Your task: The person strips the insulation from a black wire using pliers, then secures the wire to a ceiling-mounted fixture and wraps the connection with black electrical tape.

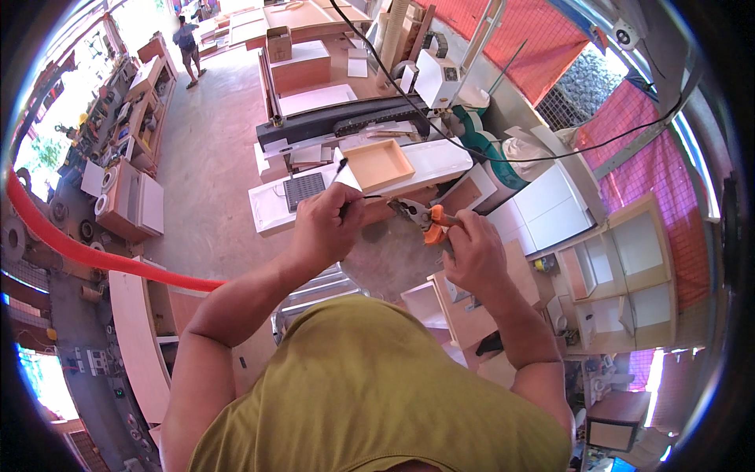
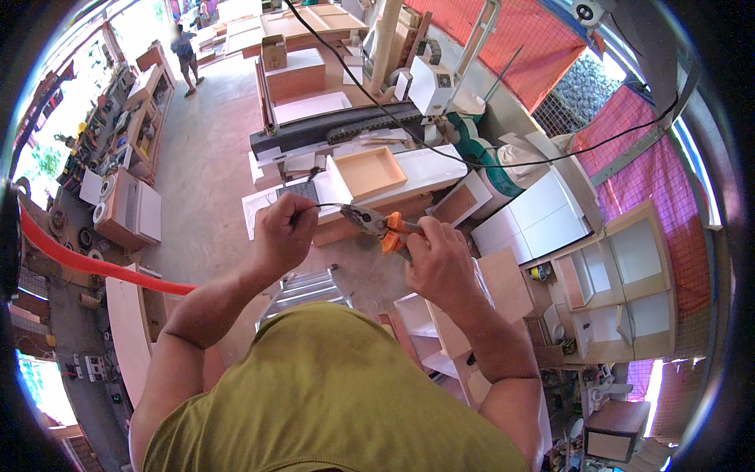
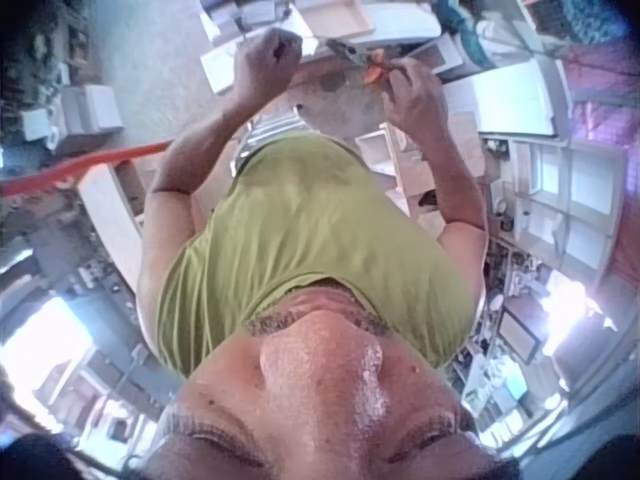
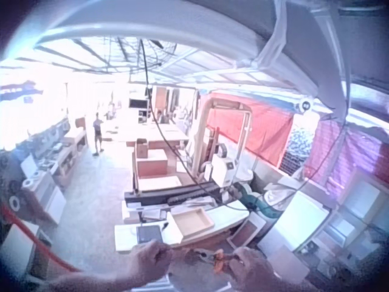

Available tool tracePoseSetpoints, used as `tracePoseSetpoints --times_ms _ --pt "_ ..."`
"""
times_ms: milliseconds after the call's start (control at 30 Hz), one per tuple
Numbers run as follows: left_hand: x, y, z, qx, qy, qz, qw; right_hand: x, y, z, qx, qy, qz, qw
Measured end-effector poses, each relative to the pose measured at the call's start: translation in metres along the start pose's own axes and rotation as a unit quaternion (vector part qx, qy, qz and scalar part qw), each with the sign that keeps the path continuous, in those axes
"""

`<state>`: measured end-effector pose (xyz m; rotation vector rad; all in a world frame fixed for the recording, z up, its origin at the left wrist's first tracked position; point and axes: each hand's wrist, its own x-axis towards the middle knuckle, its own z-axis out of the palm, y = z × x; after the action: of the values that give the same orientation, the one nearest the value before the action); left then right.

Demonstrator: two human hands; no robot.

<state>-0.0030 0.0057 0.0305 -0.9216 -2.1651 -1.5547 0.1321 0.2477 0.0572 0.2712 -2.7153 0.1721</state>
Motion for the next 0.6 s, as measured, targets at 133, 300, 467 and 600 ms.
tracePoseSetpoints --times_ms 133,300,467,600 --pt "0.0 0.009 0.015 -0.017 0.037 -0.088 0.995 -0.006 -0.007 0.014 -0.083 0.053 0.018 0.995" --pt "-0.003 -0.006 0.035 -0.009 0.103 -0.075 0.992 -0.005 -0.008 0.029 0.029 0.049 0.051 0.997" --pt "0.004 0.003 0.039 -0.082 0.127 -0.117 0.982 -0.004 -0.012 0.037 0.042 0.057 0.067 0.995" --pt "0.006 0.006 0.04 -0.095 0.116 -0.153 0.977 -0.005 -0.012 0.035 -0.026 0.069 0.074 0.995"
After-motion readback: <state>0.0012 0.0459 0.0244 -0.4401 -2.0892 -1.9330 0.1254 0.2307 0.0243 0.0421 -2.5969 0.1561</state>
